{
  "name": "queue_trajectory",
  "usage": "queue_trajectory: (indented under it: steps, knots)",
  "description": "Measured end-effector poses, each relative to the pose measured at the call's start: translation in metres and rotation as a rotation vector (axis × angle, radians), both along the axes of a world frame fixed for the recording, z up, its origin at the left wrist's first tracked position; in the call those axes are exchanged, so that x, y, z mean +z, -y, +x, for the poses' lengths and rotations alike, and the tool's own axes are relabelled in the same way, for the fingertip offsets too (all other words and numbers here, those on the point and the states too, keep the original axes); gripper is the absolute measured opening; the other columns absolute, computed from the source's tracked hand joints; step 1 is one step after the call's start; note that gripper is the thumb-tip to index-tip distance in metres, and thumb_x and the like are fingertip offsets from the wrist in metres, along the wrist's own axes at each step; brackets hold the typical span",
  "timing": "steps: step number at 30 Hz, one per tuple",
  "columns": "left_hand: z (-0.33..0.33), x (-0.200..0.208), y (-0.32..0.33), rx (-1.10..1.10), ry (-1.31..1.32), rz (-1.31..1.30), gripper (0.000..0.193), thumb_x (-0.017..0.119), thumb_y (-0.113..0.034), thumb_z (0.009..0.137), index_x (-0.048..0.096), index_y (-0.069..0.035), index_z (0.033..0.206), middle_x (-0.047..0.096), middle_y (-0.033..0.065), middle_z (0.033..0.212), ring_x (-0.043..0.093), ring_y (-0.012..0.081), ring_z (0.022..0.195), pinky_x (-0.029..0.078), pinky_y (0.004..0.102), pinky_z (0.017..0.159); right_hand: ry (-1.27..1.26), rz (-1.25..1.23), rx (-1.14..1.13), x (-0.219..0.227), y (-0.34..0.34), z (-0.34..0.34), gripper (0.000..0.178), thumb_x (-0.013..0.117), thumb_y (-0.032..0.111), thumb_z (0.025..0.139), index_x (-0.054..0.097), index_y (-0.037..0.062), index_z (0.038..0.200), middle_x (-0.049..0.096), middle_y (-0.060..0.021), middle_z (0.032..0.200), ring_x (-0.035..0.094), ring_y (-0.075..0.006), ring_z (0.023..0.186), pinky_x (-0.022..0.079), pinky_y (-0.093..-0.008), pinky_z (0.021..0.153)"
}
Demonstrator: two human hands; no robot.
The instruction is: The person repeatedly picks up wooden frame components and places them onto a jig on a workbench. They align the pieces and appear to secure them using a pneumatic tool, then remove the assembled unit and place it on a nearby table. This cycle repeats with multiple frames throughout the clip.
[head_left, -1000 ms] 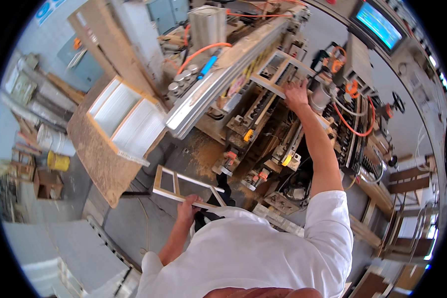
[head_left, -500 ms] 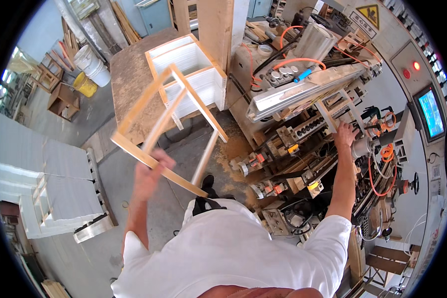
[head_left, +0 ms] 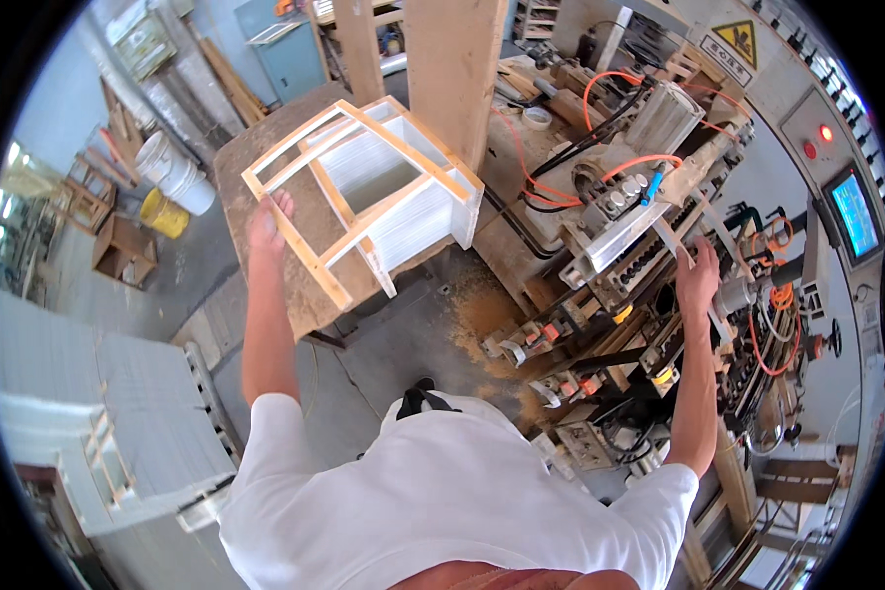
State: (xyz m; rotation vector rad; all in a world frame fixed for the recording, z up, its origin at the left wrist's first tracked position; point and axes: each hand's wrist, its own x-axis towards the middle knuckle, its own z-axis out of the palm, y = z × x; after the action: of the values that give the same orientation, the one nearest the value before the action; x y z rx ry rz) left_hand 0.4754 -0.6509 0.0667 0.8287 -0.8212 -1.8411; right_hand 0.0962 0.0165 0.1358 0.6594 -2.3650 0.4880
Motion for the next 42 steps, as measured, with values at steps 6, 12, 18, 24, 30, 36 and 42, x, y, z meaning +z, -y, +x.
queue_trajectory:
  steps: [6,12,18,24,30,36,42]
  knots:
    - [-0.106,-0.062,0.084,-0.115,0.384,-0.04,0.054,0.043,-0.023,0.103,0.027,0.012,0.141,0.046,0.0267,0.138,0.053,0.0374,0.124,0.047,0.0443,0.102,0.32,-0.397,0.114,-0.007,0.057,0.152,0.028,0.07,0.005,0.086,0.063,-0.0019,0.112,0.064,-0.0159,0.112,0.066,-0.0204,0.083,0.055,-0.031,0.074]
    - [-0.137,-0.085,0.083,-0.231,0.445,-0.225,0.066,0.05,-0.021,0.096,0.022,0.015,0.144,0.043,0.0279,0.142,0.049,0.0346,0.128,0.04,0.0397,0.107,0.649,-0.598,-0.101,-0.081,0.056,0.255,0.028,0.067,0.008,0.089,0.063,-0.0026,0.115,0.064,-0.0105,0.106,0.065,-0.0163,0.085,0.054,-0.0289,0.075]
    - [-0.126,-0.06,0.02,-0.169,0.494,-0.446,0.069,0.051,-0.018,0.096,0.016,0.014,0.146,0.041,0.0292,0.142,0.049,0.0347,0.127,0.038,0.0394,0.108,0.819,-0.74,-0.324,-0.147,0.058,0.326,0.028,0.067,0.009,0.089,0.063,-0.0026,0.115,0.064,-0.0072,0.096,0.062,-0.0136,0.081,0.051,-0.0283,0.073]
    - [-0.099,-0.087,0.069,0.012,1.01,-0.741,0.049,0.052,-0.029,0.097,0.045,0.004,0.133,0.057,0.0209,0.128,0.058,0.0312,0.116,0.047,0.0432,0.096,0.765,-0.723,-0.276,-0.127,0.044,0.379,0.03,0.067,0.006,0.087,0.063,-0.001,0.116,0.062,-0.0132,0.12,0.068,-0.0212,0.093,0.054,-0.0315,0.078]
    - [-0.095,-0.024,-0.139,-0.068,0.563,-1.118,0.047,0.053,-0.023,0.097,0.046,0.009,0.131,0.057,0.0248,0.126,0.057,0.0355,0.113,0.044,0.0414,0.101,0.278,-0.401,-0.657,-0.063,-0.063,0.465,0.034,0.073,0.01,0.083,0.064,0.0038,0.115,0.063,-0.0142,0.122,0.061,-0.034,0.11,0.05,-0.0401,0.092]
    - [-0.041,-0.078,-0.395,-1.247,0.193,-0.639,0.028,0.058,-0.015,0.096,0.059,-0.002,0.121,0.062,0.0062,0.109,0.059,0.0135,0.095,0.052,0.0272,0.082,0.007,0.042,-1.098,0.035,-0.157,0.573,0.046,0.075,0.013,0.079,0.059,0.003,0.121,0.057,-0.0151,0.128,0.051,-0.0349,0.122,0.039,-0.045,0.104]
    - [0.044,-0.092,-0.558,-1.884,0.207,-0.553,0.029,0.06,-0.021,0.097,0.062,-0.001,0.118,0.066,0.0068,0.108,0.062,0.0131,0.095,0.052,0.0281,0.081,0.597,-0.257,-1.508,0.037,-0.184,0.7,0.046,0.074,0.016,0.082,0.058,0.0034,0.123,0.06,-0.0151,0.125,0.054,-0.0336,0.119,0.043,-0.0427,0.099]
